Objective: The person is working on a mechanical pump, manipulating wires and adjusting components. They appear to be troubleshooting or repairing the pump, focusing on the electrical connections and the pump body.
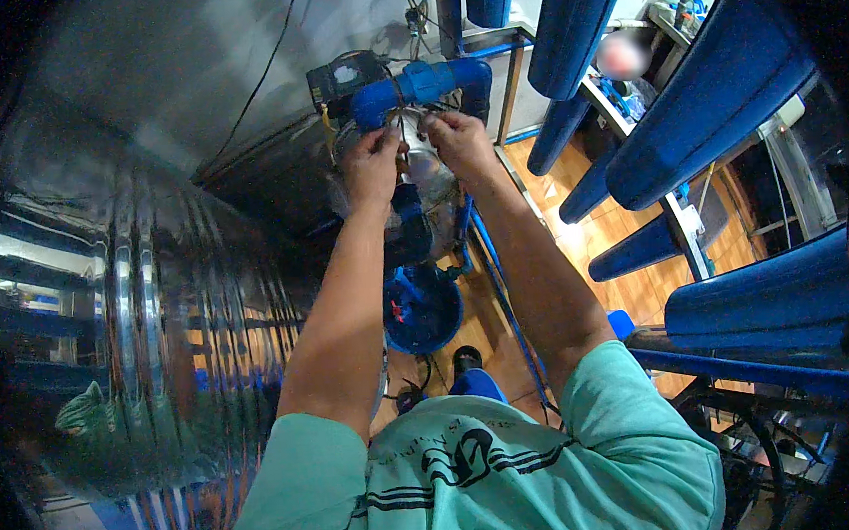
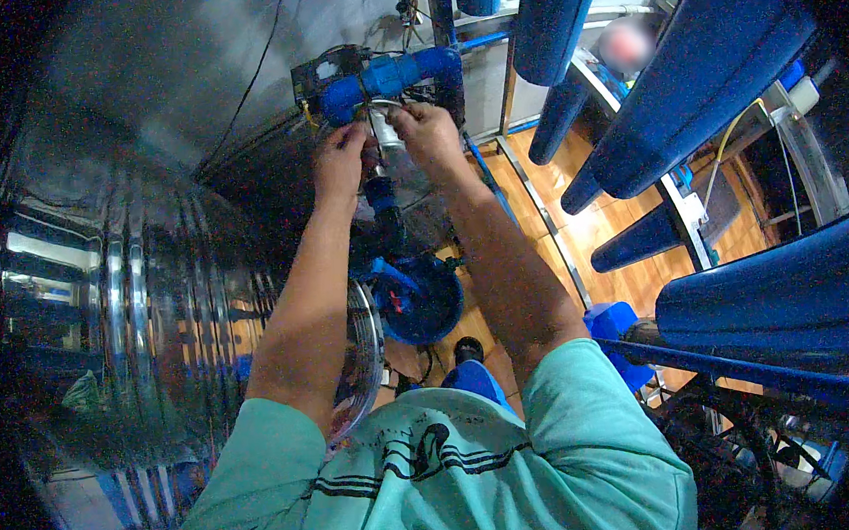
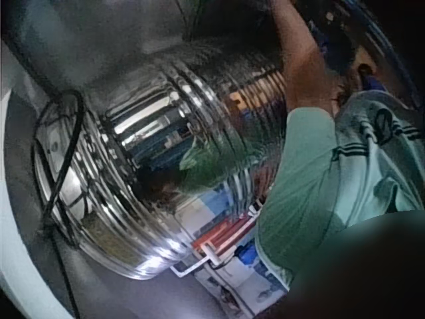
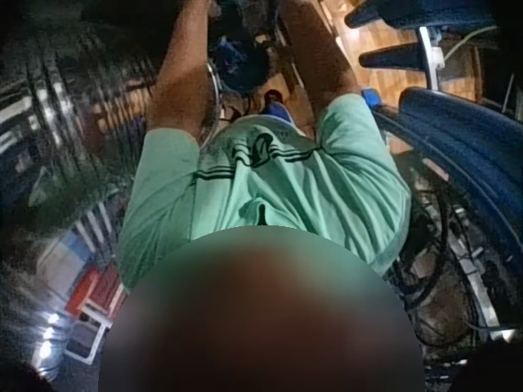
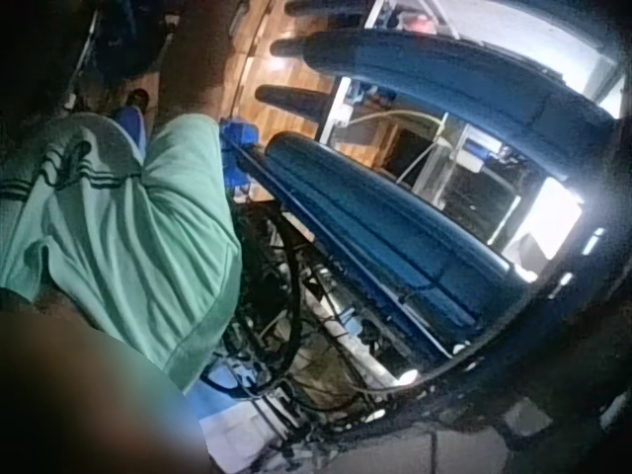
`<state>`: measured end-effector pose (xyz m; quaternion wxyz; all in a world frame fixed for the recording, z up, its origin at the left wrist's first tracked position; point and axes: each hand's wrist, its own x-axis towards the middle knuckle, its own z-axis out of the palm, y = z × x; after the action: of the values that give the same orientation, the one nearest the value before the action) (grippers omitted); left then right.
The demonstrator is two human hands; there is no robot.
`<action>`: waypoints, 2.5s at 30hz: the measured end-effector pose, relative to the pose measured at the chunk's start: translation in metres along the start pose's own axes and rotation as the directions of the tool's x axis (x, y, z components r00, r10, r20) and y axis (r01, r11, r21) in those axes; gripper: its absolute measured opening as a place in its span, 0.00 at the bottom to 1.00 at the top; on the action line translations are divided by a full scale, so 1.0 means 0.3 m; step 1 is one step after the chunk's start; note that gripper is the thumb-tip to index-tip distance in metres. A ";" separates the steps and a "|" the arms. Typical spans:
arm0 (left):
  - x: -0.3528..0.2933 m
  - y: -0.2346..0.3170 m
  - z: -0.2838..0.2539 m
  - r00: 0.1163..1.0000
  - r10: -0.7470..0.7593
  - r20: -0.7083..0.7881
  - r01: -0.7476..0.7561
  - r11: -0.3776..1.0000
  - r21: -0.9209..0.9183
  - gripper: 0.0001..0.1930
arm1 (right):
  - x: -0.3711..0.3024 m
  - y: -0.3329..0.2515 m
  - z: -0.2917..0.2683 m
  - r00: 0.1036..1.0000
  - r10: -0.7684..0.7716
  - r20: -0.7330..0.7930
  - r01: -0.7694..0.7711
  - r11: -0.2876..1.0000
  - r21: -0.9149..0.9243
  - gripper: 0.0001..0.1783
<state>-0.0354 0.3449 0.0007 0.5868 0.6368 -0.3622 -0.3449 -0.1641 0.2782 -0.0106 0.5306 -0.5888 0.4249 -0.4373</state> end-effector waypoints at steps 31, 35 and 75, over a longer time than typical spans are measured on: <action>-0.008 -0.036 -0.072 0.901 0.397 0.175 -0.426 0.734 0.529 0.13 | -0.010 -0.354 -0.187 0.923 -0.115 0.368 0.188 0.967 -0.170 0.22; 0.020 -0.094 -0.082 0.883 0.445 0.152 -0.465 0.775 0.429 0.08 | 0.014 -0.175 -0.163 0.924 0.103 0.368 -0.062 0.990 -0.123 0.20; -0.073 0.046 -0.036 0.844 0.537 -0.004 -0.431 0.681 0.592 0.13 | 0.007 0.029 0.037 0.998 0.062 -0.013 -0.053 0.936 0.349 0.14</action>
<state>-0.0379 0.3687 0.0156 0.4689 0.6910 -0.5501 0.0058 -0.1533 0.2784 -0.0198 0.6339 -0.4677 0.3641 -0.4969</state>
